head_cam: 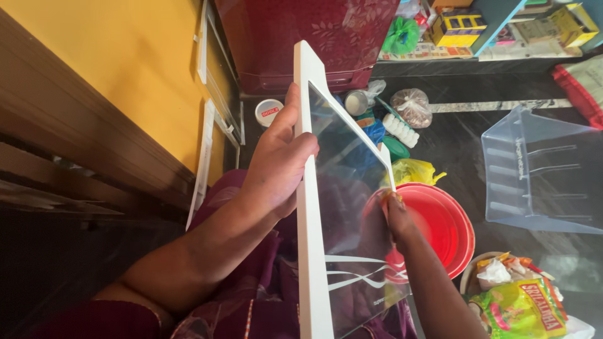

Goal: The person holds a rectangular glass pane with a white frame and wipes its surface using a yellow cloth. They repeatedly rub the glass in circular and linear motions, occasionally repositioning the pane to access different areas. The task continues throughout the clip with the person focusing on cleaning the glass surface.

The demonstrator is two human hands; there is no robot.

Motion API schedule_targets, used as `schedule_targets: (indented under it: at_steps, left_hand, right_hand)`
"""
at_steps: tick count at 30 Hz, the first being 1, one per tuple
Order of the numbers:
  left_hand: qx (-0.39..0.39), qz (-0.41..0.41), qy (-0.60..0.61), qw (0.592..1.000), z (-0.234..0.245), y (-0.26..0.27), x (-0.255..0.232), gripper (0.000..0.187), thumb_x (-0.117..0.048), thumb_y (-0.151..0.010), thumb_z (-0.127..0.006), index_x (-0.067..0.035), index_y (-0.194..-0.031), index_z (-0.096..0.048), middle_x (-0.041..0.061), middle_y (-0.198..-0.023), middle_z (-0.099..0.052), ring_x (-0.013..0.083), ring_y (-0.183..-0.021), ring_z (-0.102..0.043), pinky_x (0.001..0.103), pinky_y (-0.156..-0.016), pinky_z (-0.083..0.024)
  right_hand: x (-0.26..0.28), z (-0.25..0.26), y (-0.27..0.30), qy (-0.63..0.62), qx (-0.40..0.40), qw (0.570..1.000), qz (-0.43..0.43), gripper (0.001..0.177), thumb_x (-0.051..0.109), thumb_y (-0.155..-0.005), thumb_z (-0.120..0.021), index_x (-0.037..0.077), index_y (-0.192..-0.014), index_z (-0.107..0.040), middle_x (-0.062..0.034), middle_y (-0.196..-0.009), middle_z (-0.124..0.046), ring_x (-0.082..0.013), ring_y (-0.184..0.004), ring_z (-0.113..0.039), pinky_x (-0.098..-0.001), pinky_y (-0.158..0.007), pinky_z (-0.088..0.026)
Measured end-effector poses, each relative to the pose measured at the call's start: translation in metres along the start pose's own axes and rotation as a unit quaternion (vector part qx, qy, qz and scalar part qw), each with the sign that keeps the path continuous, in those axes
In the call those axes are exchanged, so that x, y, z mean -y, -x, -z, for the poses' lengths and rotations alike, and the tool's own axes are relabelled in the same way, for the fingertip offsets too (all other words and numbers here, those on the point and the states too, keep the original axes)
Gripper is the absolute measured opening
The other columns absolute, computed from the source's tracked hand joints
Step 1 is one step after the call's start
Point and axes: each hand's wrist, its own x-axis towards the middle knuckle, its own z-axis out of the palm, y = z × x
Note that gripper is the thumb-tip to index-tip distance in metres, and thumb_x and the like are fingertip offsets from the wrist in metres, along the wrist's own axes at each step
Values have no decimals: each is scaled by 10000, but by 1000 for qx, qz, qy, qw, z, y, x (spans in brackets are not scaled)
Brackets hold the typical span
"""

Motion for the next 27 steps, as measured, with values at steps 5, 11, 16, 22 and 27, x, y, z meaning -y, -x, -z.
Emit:
schedule_targets:
  at_steps: [5, 11, 16, 22, 27]
  left_hand:
    - [-28, 21, 39, 999, -5, -2, -3, 916, 100, -806, -453, -19, -1659, -140, -55, -1324, -528, -4, -991, -552, 178, -804, -461]
    - [21, 4, 66, 998, -2, -1, 0, 960, 113, -807, -484, -33, -1665, -78, 43, -1285, -558, 69, -986, -579, 223, -819, -482]
    - [13, 8, 32, 999, 2, -3, 3, 1006, 126, -777, -502, -49, -1676, -85, 44, -1057, -577, 67, -772, -536, 223, -643, -445]
    - [-1, 12, 21, 1000, 2, -2, 1, 1004, 116, -768, -512, -55, -1675, -117, 24, -906, -526, 67, -703, -515, 222, -598, -432]
    - [17, -20, 29, 999, -1, -1, -2, 1021, 122, -744, -503, -53, -1680, -134, -4, -1025, -524, 38, -793, -506, 193, -640, -413]
  right_hand:
    - [85, -42, 75, 35, 29, 986, 163, 643, 486, -1050, -276, 103, -1562, -343, -114, -1625, -357, -200, -1473, -311, -343, -1149, -251]
    - [187, -85, 166, 29, 159, 871, 464, 544, 226, -1076, -361, 19, -1579, -382, -170, -1688, -339, -253, -1606, -232, -351, -1271, -173]
    - [254, -113, 112, 31, 143, 822, 550, 490, 70, -1090, -408, 47, -1578, -382, -181, -1709, -256, -257, -1598, -224, -345, -1246, -235]
    - [300, -128, 88, -14, 194, 815, 546, 458, 56, -1088, -472, 51, -1546, -453, -161, -1618, -478, -253, -1490, -429, -309, -1202, -352]
    - [280, -110, 101, -7, 243, 804, 543, 421, 17, -1065, -564, 18, -1486, -573, -194, -1569, -527, -247, -1474, -486, -336, -1186, -343]
